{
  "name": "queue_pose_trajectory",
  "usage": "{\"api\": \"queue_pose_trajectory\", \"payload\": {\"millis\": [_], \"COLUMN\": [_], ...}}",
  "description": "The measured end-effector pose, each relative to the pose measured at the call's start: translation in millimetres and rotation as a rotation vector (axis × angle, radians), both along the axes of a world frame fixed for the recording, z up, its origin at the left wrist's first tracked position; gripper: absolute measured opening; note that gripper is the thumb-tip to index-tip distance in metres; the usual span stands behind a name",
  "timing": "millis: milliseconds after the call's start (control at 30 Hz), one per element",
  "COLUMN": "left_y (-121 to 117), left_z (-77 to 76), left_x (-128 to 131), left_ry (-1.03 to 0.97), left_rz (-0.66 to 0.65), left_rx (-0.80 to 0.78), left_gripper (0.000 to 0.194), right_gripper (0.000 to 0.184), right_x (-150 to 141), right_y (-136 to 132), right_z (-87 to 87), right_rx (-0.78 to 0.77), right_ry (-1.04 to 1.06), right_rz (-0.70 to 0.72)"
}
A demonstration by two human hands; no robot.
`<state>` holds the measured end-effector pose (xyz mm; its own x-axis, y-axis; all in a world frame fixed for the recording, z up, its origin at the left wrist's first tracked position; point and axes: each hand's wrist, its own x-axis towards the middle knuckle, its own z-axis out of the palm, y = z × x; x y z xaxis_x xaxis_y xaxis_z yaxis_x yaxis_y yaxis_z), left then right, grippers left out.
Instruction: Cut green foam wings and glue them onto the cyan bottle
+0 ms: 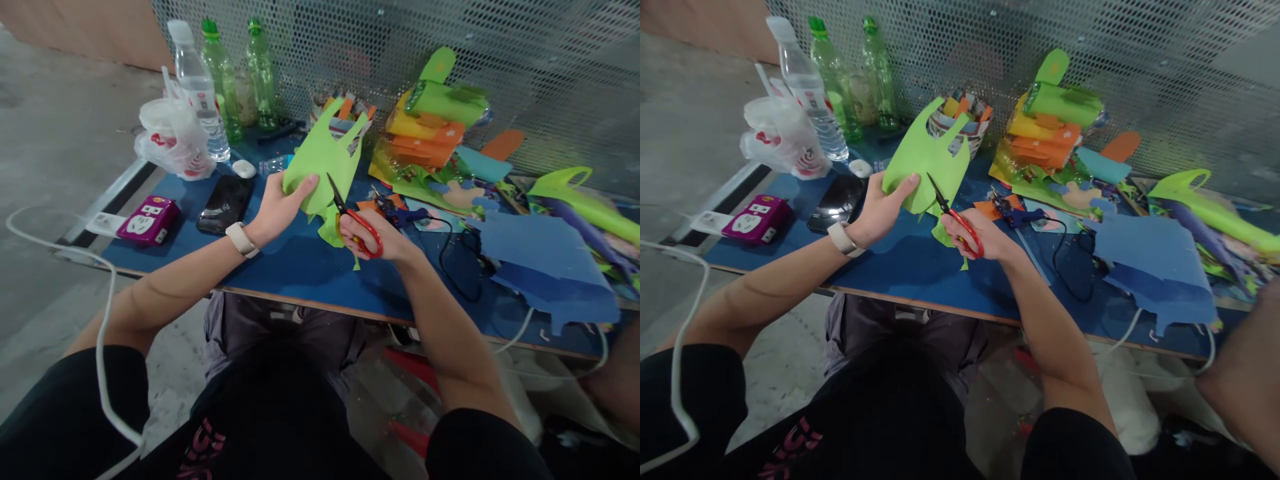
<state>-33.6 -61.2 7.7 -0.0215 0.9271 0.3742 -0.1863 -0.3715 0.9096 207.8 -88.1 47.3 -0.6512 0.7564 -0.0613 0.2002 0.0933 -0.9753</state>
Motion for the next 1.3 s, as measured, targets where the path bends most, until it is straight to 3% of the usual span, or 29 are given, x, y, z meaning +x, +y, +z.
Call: {"api": "queue_pose_trajectory", "payload": {"millis": [233, 367, 667, 1300], "left_y": [5, 5, 12, 5], "left_z": [-3.3, -5.0, -8.7, -0.7], "left_x": [-2, -5, -7, -9], "left_ry": [-0.044, 0.023, 0.051, 0.095], "left_rz": [0.105, 0.086, 0.050, -0.051], "left_rx": [0.052, 0.091, 0.147, 0.093], "left_gripper": [0.063, 0.069, 0.062, 0.060], "right_gripper": [0.080, 0.079, 0.080, 0.079], "right_x": [0, 1, -3, 0], "right_y": [2, 1, -4, -5], "right_z": [-3.5, -2.4, 1.9, 3.8], "right_rx": [0.004, -0.011, -0.005, 0.034], "right_ry": [0.030, 0.025, 0.008, -0.010], "right_rz": [0.004, 0.019, -0.010, 0.002]}}
